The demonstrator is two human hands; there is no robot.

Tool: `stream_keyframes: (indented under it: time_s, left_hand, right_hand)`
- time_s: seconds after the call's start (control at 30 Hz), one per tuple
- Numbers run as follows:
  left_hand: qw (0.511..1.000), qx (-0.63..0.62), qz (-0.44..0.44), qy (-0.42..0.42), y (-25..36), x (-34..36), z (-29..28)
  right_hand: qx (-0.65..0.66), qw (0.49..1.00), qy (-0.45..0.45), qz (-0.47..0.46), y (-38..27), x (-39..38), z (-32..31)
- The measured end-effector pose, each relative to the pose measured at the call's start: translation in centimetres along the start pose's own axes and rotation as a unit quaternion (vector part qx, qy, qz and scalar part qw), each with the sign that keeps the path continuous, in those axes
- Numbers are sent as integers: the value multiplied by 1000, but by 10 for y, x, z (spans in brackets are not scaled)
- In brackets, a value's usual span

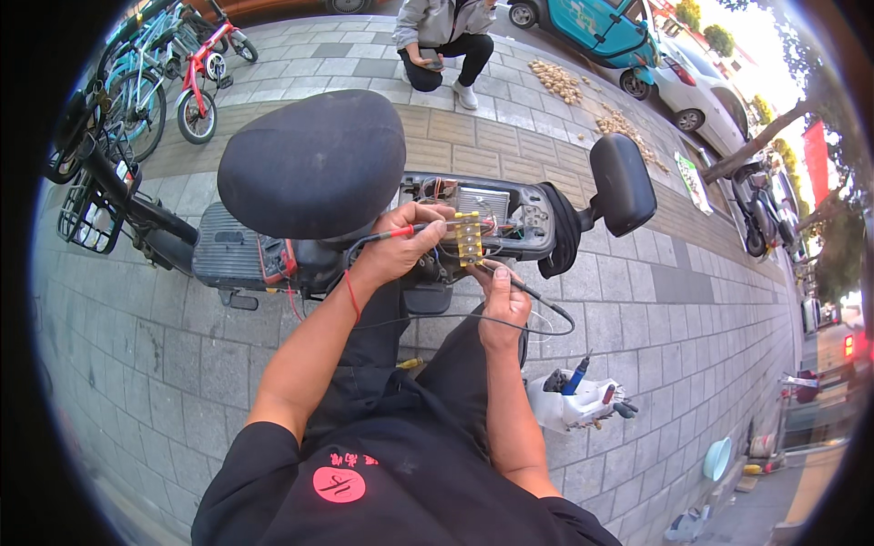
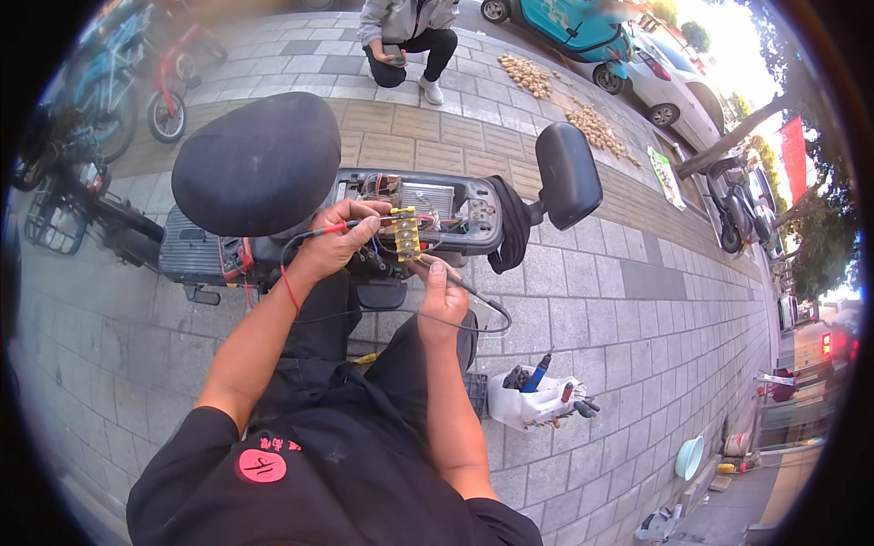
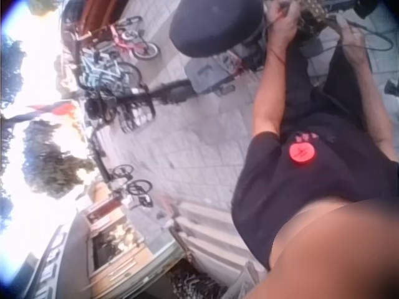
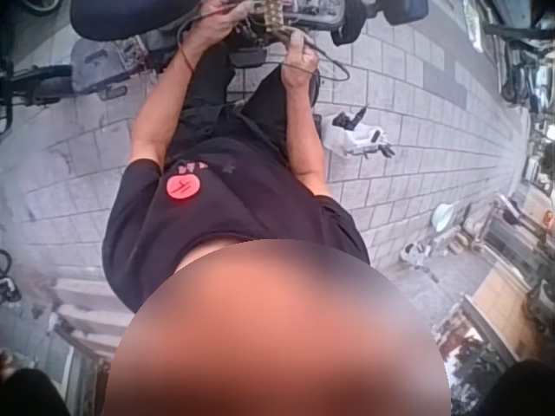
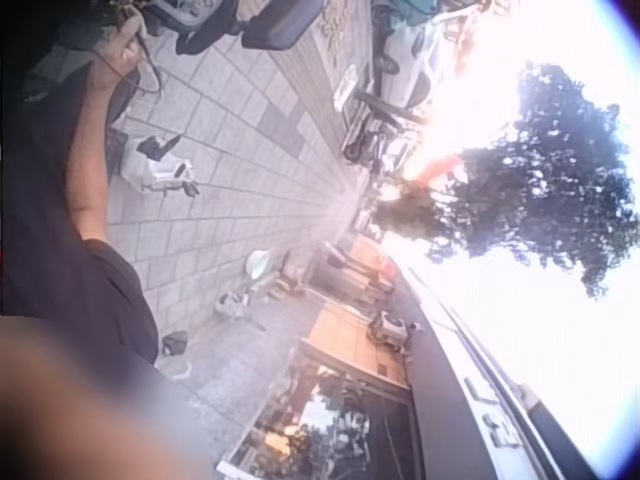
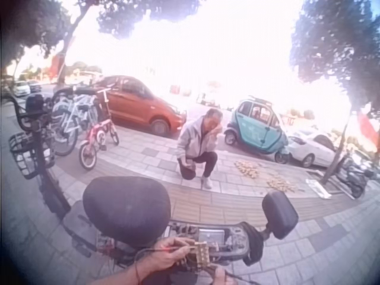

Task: The person uses a multimeter to test continuity on the wiring harness of an electric scooter's controller. They probe multiple points on the connector and wires, then lift the controller to inspect the wiring and connections.

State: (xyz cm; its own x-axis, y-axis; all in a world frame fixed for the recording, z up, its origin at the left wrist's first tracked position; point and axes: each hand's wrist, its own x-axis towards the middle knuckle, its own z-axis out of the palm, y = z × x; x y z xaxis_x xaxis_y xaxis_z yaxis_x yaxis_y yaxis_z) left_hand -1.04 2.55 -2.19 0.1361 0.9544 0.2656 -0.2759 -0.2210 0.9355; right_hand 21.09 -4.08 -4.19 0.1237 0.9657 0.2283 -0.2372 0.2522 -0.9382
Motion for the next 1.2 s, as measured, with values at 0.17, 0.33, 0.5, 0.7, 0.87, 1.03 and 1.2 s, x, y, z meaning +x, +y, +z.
stream_keyframes:
  time_s: [0.17, 0.33, 0.5, 0.7, 0.87, 1.03, 1.2]
  left_hand:
    - [1000, -26, -8, -4, 1, 0, 1]
    - [999, 21, -21, -25, 10, 4, 0]
    - [998, 30, -26, -49, 11, 8, -5]
    - [997, 49, -16, -52, 12, 11, -1]
    - [999, 26, -14, -45, 13, 7, 0]
    - [995, 81, 55, -30, 17, -1, 7]
    - [996, 79, 48, -20, 17, 2, 9]
  right_hand:
    - [4, 1000, 2, -5, 3, 0, 0]
    - [1, 1000, 2, 3, -2, -2, 1]
    - [-21, 1000, 9, 3, -5, -3, 5]
    - [-30, 999, 11, 0, -5, -1, 3]
    - [-23, 1000, 12, 2, -4, -1, 8]
    - [-173, 985, -6, 26, -9, -1, 0]
    - [-24, 1000, 0, 1, 2, 0, 3]
